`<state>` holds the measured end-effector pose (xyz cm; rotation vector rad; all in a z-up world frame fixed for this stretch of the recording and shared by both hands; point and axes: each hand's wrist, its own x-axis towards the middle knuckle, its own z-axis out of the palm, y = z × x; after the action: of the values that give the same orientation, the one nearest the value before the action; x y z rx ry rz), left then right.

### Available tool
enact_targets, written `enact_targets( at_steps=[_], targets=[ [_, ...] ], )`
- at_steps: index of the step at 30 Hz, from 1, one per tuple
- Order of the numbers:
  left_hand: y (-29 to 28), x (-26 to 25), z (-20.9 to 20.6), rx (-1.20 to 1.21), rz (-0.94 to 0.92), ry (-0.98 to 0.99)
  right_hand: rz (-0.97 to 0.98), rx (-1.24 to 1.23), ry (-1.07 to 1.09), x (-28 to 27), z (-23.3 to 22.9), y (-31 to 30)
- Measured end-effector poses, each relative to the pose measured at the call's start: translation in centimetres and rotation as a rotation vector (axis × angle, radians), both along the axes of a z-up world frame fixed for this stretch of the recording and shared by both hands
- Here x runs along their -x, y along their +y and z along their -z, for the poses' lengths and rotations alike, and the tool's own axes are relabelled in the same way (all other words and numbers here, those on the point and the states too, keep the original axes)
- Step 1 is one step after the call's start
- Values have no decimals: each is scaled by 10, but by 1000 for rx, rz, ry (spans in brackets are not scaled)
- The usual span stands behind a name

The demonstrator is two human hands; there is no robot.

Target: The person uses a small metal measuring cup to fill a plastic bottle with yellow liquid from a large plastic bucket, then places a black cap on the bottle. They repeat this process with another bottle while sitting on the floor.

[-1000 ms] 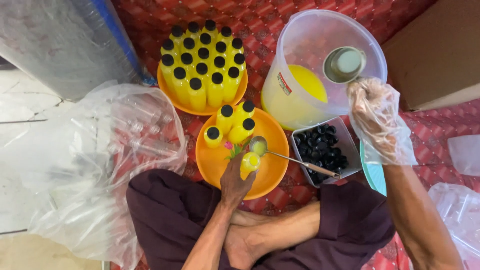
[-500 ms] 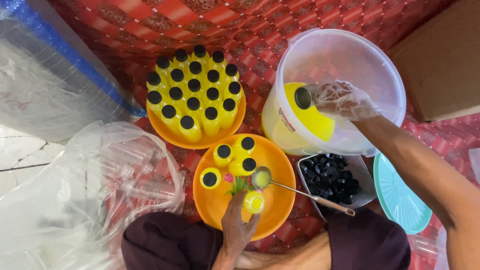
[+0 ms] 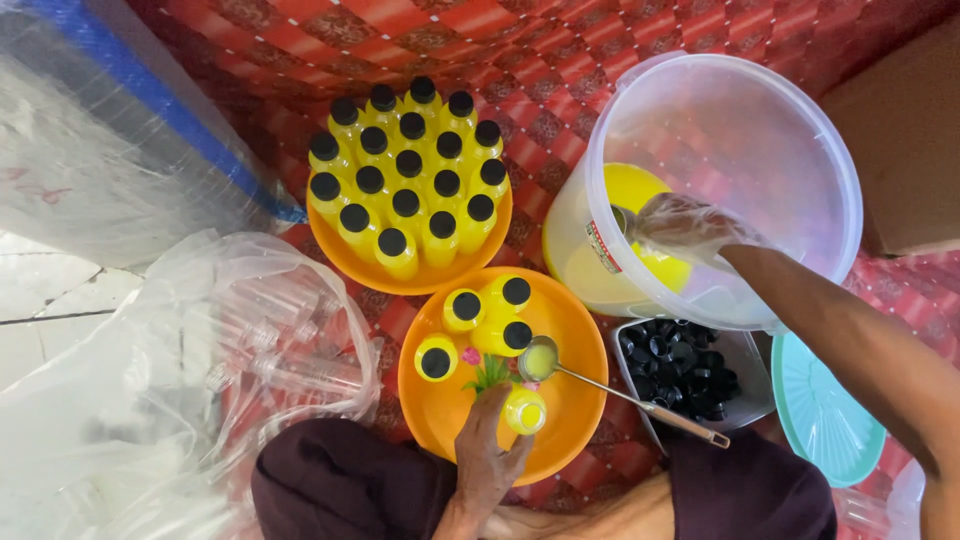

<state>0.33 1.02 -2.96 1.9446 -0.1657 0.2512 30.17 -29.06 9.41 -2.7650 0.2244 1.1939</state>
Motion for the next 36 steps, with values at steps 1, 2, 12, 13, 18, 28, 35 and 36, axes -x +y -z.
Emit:
enact_targets(
  at_steps=[1, 2, 12, 13, 18, 28, 35, 36],
  targets=[
    [0, 1, -1, -12, -1, 13, -405, 170, 30, -3, 3, -6],
    [1, 2, -3, -23, -1, 26, -808, 343, 59, -6, 6, -12],
    [-6, 13, 20, -102, -27, 96, 292, -208, -200, 47, -137, 16],
    [-8, 13, 21, -113, -56, 52, 613, -249, -216, 55, -160, 34],
    [-10, 11, 20, -94, -50, 86, 321, 377, -318, 136, -216, 59],
    [-5, 14, 11, -43, -121, -24, 320, -893, -663, 246, -113, 24],
    [0, 12, -2, -41, -147, -1, 646, -958, -637, 298, -18, 133],
    [1, 12, -3, -40, -146, 0, 646, -956, -636, 300, -9, 127]
  ],
)
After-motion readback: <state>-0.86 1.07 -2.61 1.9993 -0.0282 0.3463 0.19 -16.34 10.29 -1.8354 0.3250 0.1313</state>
